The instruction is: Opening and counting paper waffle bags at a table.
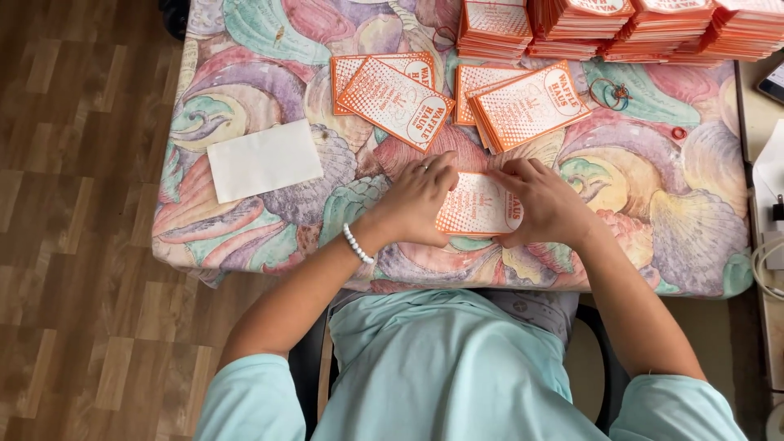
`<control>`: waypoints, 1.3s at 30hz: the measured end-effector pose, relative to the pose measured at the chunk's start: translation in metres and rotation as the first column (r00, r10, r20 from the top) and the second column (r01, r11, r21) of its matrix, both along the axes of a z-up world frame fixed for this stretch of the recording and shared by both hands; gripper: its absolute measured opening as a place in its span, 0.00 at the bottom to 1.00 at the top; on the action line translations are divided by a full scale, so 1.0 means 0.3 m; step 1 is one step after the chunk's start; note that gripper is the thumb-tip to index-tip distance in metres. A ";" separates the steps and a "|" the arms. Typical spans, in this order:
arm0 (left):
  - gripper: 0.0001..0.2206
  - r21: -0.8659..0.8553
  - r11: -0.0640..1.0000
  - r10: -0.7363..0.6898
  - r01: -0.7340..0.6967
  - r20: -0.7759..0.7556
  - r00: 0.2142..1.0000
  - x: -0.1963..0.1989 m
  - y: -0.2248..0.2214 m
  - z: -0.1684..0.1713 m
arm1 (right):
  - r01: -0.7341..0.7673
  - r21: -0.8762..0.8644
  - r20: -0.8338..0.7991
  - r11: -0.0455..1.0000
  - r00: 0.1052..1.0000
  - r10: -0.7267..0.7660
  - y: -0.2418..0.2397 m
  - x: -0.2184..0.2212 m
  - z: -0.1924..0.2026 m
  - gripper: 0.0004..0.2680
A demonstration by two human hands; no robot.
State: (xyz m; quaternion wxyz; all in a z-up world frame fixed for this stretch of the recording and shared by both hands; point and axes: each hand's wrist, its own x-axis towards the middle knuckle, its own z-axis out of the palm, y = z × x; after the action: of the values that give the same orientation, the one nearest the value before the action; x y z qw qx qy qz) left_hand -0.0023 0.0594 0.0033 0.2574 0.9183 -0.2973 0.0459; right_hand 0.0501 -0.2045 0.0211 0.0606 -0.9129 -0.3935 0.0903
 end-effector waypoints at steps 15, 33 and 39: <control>0.33 0.104 0.995 -0.018 0.009 0.095 0.995 0.031 0.004 -0.073 | -0.154 0.188 0.266 0.970 0.959 0.100 0.059 -0.072 -0.154 0.39; 0.35 0.266 0.954 0.137 -0.137 0.018 0.990 -0.062 -0.049 -0.036 | -0.094 0.135 0.219 0.986 0.974 0.062 0.051 -0.081 -0.165 0.38; 0.36 0.300 0.940 0.142 -0.162 0.085 0.986 -0.058 -0.049 -0.113 | -0.115 0.157 0.151 0.981 0.984 0.091 0.049 -0.075 -0.102 0.26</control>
State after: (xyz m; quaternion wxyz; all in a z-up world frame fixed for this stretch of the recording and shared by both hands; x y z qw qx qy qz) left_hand -0.0197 0.0447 -0.0307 0.0986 0.9653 -0.2369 0.0476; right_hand 0.0276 -0.1898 -0.0093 0.1030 -0.8871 -0.4500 -0.0053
